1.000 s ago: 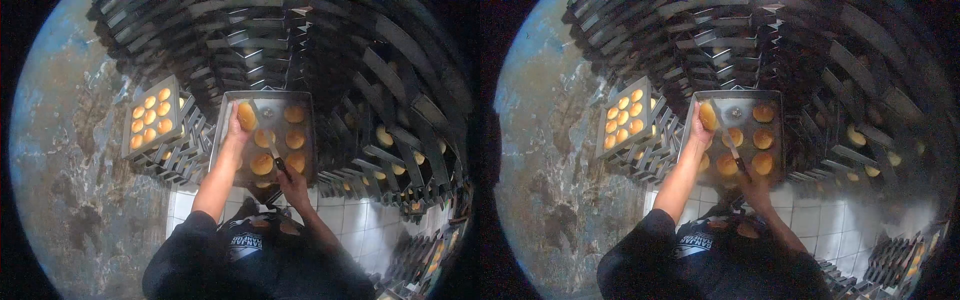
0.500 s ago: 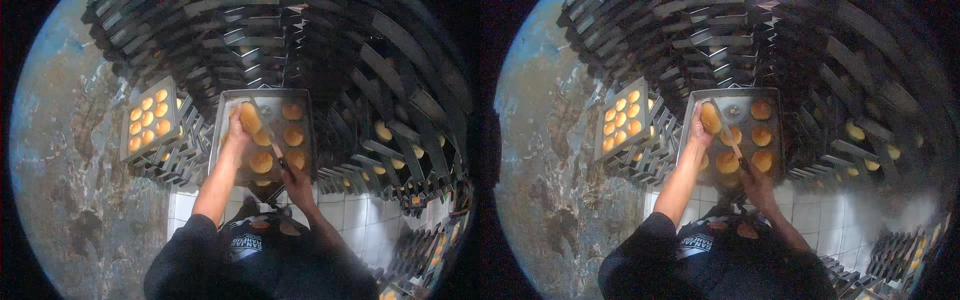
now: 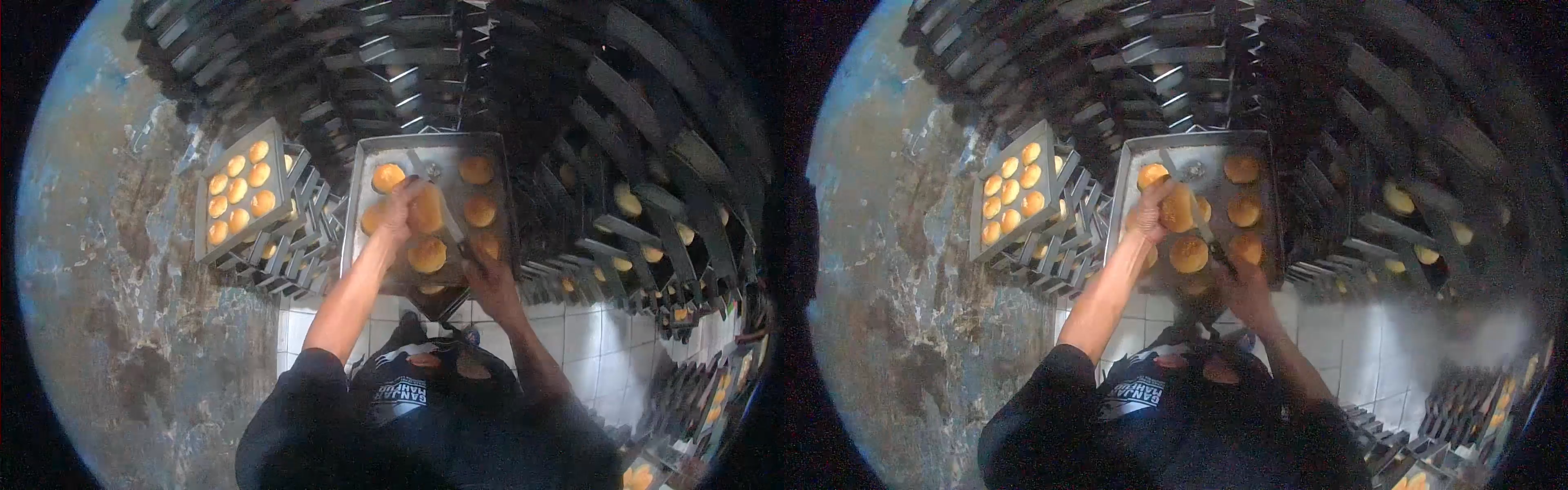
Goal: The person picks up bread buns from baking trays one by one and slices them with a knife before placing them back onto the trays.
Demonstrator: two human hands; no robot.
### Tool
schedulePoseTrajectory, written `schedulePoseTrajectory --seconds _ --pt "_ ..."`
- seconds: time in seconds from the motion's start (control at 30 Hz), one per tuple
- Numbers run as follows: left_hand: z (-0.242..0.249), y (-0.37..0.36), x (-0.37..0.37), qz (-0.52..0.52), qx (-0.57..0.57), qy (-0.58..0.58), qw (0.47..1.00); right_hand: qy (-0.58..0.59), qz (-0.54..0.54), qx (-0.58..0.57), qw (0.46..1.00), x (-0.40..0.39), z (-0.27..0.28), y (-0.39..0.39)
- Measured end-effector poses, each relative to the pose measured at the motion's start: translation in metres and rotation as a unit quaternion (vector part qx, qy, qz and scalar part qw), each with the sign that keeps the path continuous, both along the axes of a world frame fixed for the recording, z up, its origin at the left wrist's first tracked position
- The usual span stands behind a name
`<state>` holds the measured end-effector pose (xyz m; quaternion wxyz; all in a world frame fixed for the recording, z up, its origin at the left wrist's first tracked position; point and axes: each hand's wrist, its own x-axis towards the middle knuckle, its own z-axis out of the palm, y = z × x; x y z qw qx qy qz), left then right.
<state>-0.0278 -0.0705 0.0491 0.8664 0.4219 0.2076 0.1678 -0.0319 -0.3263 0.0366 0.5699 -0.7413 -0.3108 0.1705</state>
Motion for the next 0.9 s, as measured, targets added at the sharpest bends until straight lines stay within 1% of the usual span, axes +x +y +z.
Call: schedulePoseTrajectory --seconds 0.07,0.1,0.13,0.17,0.2,0.27,0.3,0.37,0.4,0.47,0.5,0.53,0.57,0.6,0.63,0.7,0.73,0.8,0.83,0.87,0.9 --pt "-0.022 -0.002 0.009 -0.004 0.02 -0.013 1.0 -0.001 0.006 0.005 1.0 0.013 0.015 0.017" --pt "-0.022 -0.004 0.011 -0.001 0.042 -0.028 0.999 -0.002 0.008 0.007 1.0 0.018 0.019 0.021" --pt "-0.021 -0.001 0.011 -0.001 0.043 -0.028 0.999 -0.033 0.013 -0.003 0.999 0.022 0.014 0.022" --pt "-0.017 0.008 0.01 -0.009 0.019 -0.029 0.999 -0.065 0.019 -0.011 0.998 0.026 0.012 0.024" --pt "-0.011 0.014 0.007 -0.016 -0.006 -0.031 0.999 -0.067 0.022 -0.01 0.997 0.021 0.01 0.015" --pt "-0.004 0.028 -0.001 -0.024 -0.002 -0.042 0.999 0.014 0.03 -0.01 0.999 0.001 0.002 -0.014" --pt "0.001 0.028 -0.006 -0.034 0.0 -0.052 0.998 0.015 0.035 -0.012 0.999 -0.004 0.003 -0.018" --pt "0.003 0.007 -0.013 -0.019 0.001 -0.039 0.999 0.04 0.021 -0.007 0.999 -0.012 0.005 -0.026" --pt "0.005 -0.005 -0.013 -0.01 0.004 -0.027 1.0 0.043 0.018 -0.006 0.999 -0.007 -0.004 -0.021" --pt "-0.022 -0.015 0.0 -0.035 0.015 -0.016 0.999 -0.002 0.028 -0.031 0.999 0.017 -0.026 0.002" --pt "-0.031 -0.016 0.005 -0.056 0.027 -0.007 0.998 -0.001 0.027 -0.029 0.999 0.02 -0.01 0.005" --pt "-0.026 -0.016 0.004 -0.056 0.029 -0.007 0.998 0.023 0.029 -0.03 0.999 0.02 0.017 0.007" --pt "-0.015 -0.013 0.002 -0.046 0.015 -0.015 0.999 0.047 0.03 -0.029 0.998 0.02 0.033 0.008" --pt "-0.004 -0.01 0.002 -0.034 0.001 -0.025 0.999 0.044 0.032 -0.027 0.998 0.019 0.021 0.003" --pt "0.005 -0.007 0.0 -0.031 0.002 -0.027 0.999 -0.055 0.022 0.017 0.998 0.014 -0.002 -0.009" --pt "0.015 -0.001 -0.01 0.004 0.059 -0.041 0.997 -0.151 0.019 0.063 0.986 0.003 -0.027 -0.033" --pt "0.013 -0.003 -0.013 0.01 0.06 -0.041 0.997 -0.095 0.038 0.038 0.994 -0.002 -0.03 -0.042" --pt "0.004 -0.016 -0.013 0.016 0.028 -0.036 0.999 -0.036 0.049 0.013 0.998 -0.003 -0.035 -0.045" --pt "-0.004 -0.027 -0.009 0.012 0.027 -0.034 0.999 0.028 0.058 -0.011 0.998 0.0 -0.03 -0.036" --pt "-0.013 -0.038 -0.005 0.03 -0.029 -0.01 0.999 0.093 0.067 -0.034 0.993 0.005 -0.024 -0.027" --pt "-0.017 -0.045 -0.002 0.05 -0.085 0.016 0.995 0.095 0.064 -0.033 0.993 0.013 -0.017 -0.019"
